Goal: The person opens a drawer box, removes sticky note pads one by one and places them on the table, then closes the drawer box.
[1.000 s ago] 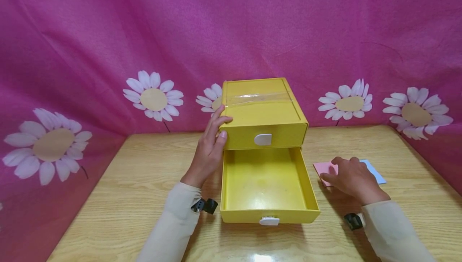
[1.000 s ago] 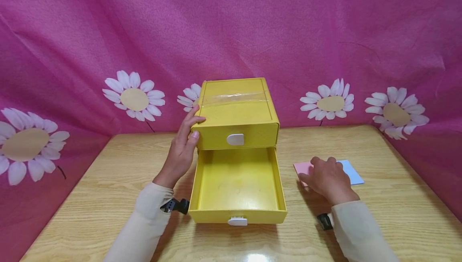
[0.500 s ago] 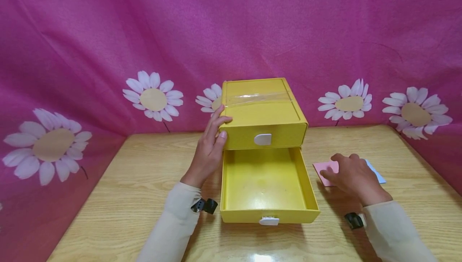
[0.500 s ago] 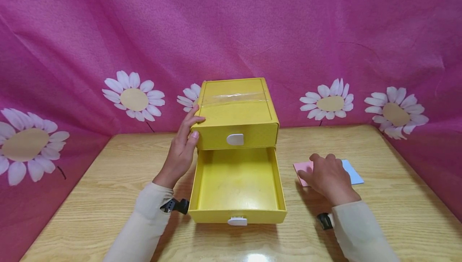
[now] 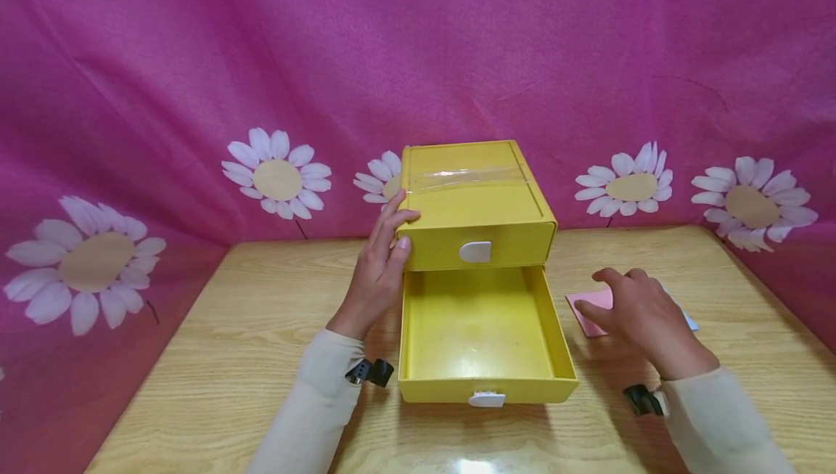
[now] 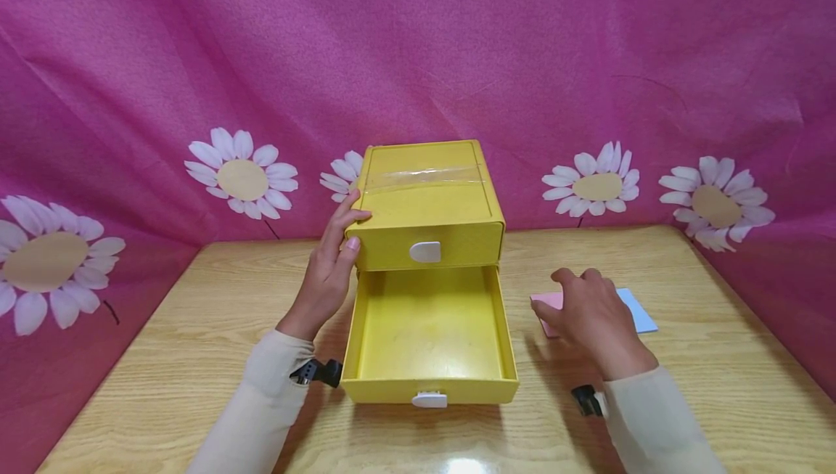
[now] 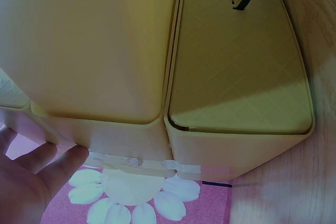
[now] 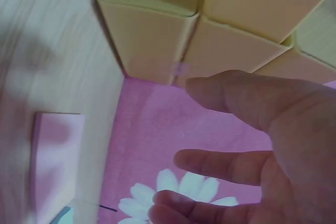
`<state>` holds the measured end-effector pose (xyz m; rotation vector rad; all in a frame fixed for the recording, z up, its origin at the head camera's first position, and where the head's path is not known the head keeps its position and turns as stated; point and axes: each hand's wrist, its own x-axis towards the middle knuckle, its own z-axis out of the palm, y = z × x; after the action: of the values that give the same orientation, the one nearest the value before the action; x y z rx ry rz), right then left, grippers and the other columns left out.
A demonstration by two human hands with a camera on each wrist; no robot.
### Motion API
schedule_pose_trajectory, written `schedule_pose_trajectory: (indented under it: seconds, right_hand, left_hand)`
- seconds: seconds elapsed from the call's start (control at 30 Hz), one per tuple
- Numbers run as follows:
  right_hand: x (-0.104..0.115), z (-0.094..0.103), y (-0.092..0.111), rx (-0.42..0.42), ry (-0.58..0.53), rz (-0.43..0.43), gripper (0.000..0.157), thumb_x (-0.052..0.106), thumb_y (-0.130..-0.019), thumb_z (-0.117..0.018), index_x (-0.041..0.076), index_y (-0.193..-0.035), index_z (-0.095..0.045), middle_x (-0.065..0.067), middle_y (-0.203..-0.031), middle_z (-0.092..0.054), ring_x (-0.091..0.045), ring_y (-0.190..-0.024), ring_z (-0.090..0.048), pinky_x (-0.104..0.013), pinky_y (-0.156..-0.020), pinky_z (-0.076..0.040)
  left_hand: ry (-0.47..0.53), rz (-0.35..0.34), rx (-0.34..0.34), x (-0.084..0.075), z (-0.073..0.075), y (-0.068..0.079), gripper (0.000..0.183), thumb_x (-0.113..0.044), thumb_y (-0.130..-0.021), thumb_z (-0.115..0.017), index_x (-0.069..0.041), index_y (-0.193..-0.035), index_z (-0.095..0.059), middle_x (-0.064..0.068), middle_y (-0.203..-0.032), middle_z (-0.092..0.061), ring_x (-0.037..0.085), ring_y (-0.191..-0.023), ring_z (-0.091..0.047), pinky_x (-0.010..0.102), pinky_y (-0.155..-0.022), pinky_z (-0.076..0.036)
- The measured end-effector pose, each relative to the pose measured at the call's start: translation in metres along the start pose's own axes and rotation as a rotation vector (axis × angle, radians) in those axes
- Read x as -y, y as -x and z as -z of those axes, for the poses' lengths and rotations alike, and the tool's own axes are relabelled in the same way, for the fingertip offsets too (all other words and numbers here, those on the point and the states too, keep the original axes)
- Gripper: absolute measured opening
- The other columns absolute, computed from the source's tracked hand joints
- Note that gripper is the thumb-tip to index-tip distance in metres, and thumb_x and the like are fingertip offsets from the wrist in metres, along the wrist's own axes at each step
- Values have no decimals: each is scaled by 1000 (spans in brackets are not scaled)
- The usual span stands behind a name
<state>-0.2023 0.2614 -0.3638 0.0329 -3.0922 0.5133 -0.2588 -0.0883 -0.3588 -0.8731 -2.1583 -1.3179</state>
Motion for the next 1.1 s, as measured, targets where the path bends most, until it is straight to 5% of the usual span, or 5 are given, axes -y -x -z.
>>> schedule_pose_trajectory:
  seconds: [0.37,1.1]
  right_hand:
    - [18,12,15,-120,-10,103,62,46,-83,-69,1,-125,-57,-28,-103,-55,-41,-89,-52,-52,-63,-46]
    - [47,28,44,-187,-56,215,57,46,-86,-67,9,-128,-57,-19,-108,-61,-29,-87,-56,-44,-61,-47]
  left_hand:
    - [24,7,3,-1,0,0,38,-11,-99,-38,-16,-136,-43,-1,-159,-20,19,-144,-22,51,-103,-40]
    - [20,1,8,0,0,0,38,-14,-99,-38,-18,-137,-42,-5,-159,-19,15,-144,-20,50,-104,-39]
